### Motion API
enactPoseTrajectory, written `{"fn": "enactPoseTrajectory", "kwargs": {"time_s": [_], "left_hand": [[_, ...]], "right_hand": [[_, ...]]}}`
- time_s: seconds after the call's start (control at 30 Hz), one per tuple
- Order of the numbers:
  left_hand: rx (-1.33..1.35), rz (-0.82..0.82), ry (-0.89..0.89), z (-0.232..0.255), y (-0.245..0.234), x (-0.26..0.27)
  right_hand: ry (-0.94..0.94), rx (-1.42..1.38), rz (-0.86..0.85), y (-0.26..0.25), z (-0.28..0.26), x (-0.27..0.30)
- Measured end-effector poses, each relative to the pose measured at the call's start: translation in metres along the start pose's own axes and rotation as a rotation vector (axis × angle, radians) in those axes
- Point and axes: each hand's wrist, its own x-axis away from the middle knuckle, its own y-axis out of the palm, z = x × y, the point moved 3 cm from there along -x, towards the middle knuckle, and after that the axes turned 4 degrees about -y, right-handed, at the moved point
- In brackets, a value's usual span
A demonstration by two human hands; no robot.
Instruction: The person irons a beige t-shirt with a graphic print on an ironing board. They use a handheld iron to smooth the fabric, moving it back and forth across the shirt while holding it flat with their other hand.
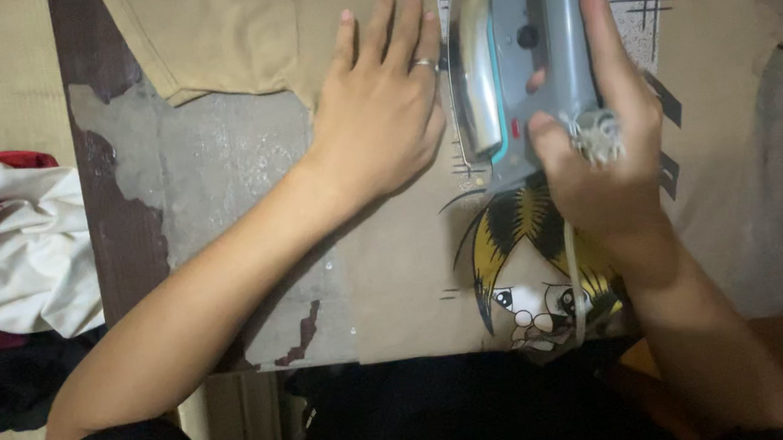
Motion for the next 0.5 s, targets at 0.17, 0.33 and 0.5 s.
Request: {"fn": "enactPoseTrajectory", "kwargs": {"time_s": [0.17,0.33,0.5], "left_hand": [[-0.030,-0.052,-0.004,0.008,0.017,-0.026],[0.025,-0.090,-0.071,0.015,0.024,-0.033],[0.085,-0.119,-0.063,0.019,0.021,-0.028]], "right_hand": [[0.067,-0.001,0.014,-0.009,0.004,0.001],[0.148,-0.069,0.024,-0.015,0.010,0.001],[-0.003,0.082,0.022,-0.024,0.005,0.009]]}}
